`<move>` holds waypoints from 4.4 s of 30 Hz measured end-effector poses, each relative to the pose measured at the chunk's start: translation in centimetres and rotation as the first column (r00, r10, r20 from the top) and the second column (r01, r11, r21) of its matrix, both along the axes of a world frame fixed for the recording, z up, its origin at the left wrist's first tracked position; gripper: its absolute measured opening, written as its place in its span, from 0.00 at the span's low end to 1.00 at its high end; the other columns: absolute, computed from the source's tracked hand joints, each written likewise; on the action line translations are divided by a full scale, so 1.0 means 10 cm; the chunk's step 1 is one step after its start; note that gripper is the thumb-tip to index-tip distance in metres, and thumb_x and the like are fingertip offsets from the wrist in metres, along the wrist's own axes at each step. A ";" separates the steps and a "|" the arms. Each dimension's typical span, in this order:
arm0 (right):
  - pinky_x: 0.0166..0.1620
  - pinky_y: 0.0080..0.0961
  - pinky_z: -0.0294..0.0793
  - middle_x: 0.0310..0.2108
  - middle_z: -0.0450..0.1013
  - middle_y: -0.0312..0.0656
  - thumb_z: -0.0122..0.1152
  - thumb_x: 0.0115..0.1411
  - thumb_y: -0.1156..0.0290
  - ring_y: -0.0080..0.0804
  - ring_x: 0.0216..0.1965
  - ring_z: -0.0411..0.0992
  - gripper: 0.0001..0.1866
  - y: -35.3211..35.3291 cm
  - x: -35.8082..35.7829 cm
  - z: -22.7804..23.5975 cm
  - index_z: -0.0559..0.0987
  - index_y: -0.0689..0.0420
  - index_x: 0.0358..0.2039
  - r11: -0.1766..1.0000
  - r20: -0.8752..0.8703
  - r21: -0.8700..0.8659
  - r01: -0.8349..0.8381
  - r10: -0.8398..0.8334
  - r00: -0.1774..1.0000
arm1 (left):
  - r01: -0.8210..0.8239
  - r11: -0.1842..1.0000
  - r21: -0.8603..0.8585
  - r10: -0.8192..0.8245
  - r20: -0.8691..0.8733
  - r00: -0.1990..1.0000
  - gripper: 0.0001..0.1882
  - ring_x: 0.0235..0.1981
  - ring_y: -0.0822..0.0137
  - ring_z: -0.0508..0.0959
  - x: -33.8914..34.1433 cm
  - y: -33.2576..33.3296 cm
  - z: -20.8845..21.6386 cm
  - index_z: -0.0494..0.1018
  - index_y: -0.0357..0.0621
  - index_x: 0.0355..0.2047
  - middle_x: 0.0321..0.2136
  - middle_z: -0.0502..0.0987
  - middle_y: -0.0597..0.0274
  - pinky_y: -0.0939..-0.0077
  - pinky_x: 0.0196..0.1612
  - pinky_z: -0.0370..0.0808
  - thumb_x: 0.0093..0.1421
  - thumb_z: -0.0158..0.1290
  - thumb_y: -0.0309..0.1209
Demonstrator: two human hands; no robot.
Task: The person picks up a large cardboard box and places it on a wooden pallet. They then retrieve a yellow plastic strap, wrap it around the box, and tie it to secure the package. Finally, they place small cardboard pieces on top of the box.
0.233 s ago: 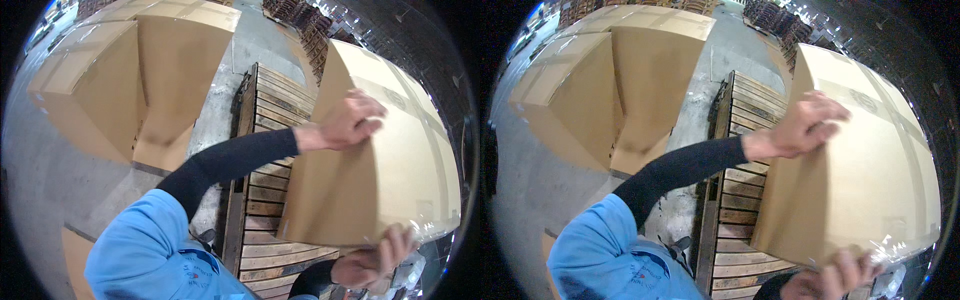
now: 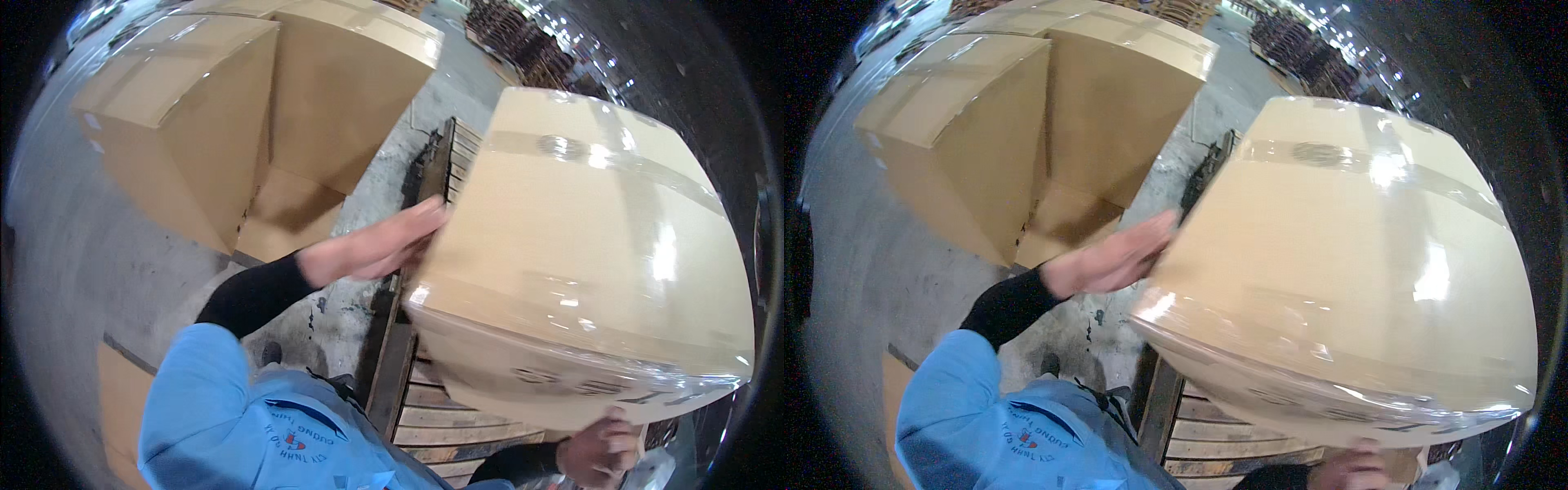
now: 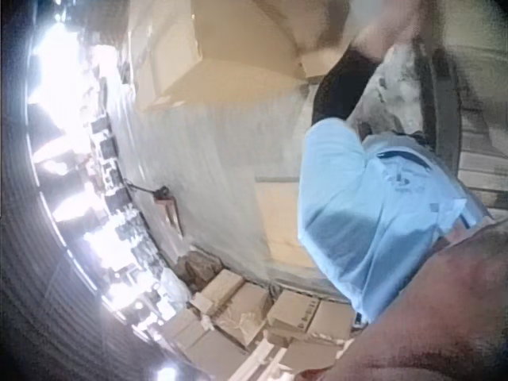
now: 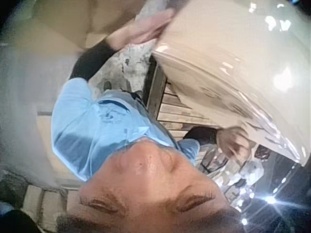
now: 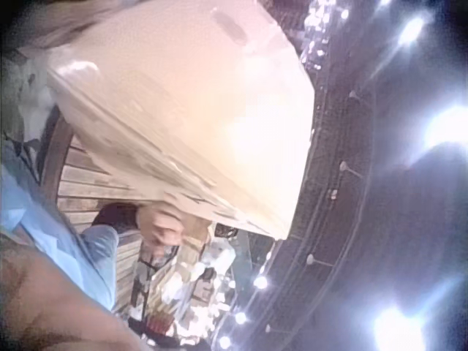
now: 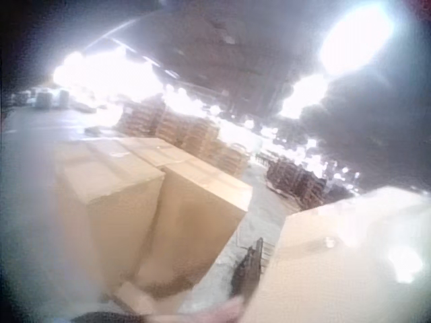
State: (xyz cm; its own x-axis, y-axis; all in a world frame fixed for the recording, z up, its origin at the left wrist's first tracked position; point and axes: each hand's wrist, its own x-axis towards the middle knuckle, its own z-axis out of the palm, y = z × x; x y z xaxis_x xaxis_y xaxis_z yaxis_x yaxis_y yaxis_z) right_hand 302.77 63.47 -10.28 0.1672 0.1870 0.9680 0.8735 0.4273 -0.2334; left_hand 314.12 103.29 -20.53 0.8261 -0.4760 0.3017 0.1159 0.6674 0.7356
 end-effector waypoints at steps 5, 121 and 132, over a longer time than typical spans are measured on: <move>0.45 0.39 0.78 0.37 0.77 0.50 0.47 0.68 0.58 0.42 0.40 0.76 0.18 -1.09 0.34 0.35 0.78 0.61 0.38 0.988 -0.358 0.152 -0.014 0.068 0.931 | -0.331 0.874 0.356 0.453 -0.348 0.821 0.42 0.63 0.63 0.66 -0.34 0.87 -0.73 0.47 0.39 0.70 0.67 0.56 0.51 0.69 0.60 0.70 0.66 0.53 0.47; 0.24 0.28 0.50 0.16 0.60 0.30 0.60 0.63 0.53 0.19 0.22 0.54 0.29 1.61 0.65 -1.87 0.70 0.66 0.18 0.202 -0.176 -0.945 0.256 -0.977 0.124 | -0.777 0.381 0.501 0.923 -0.253 0.289 0.24 0.55 0.62 0.73 -2.30 2.76 -3.76 0.65 0.35 0.61 0.55 0.73 0.52 0.68 0.62 0.66 0.73 0.39 0.38; 0.32 0.23 0.69 0.25 0.77 0.35 0.60 0.63 0.63 0.21 0.27 0.69 0.18 1.45 1.51 -1.81 0.83 0.69 0.33 0.453 -0.404 -0.849 0.272 -0.888 0.218 | -0.983 0.087 0.159 0.993 0.065 0.099 0.35 0.61 0.56 0.68 -2.22 2.46 -1.62 0.66 0.32 0.60 0.60 0.69 0.47 0.59 0.65 0.59 0.72 0.30 0.53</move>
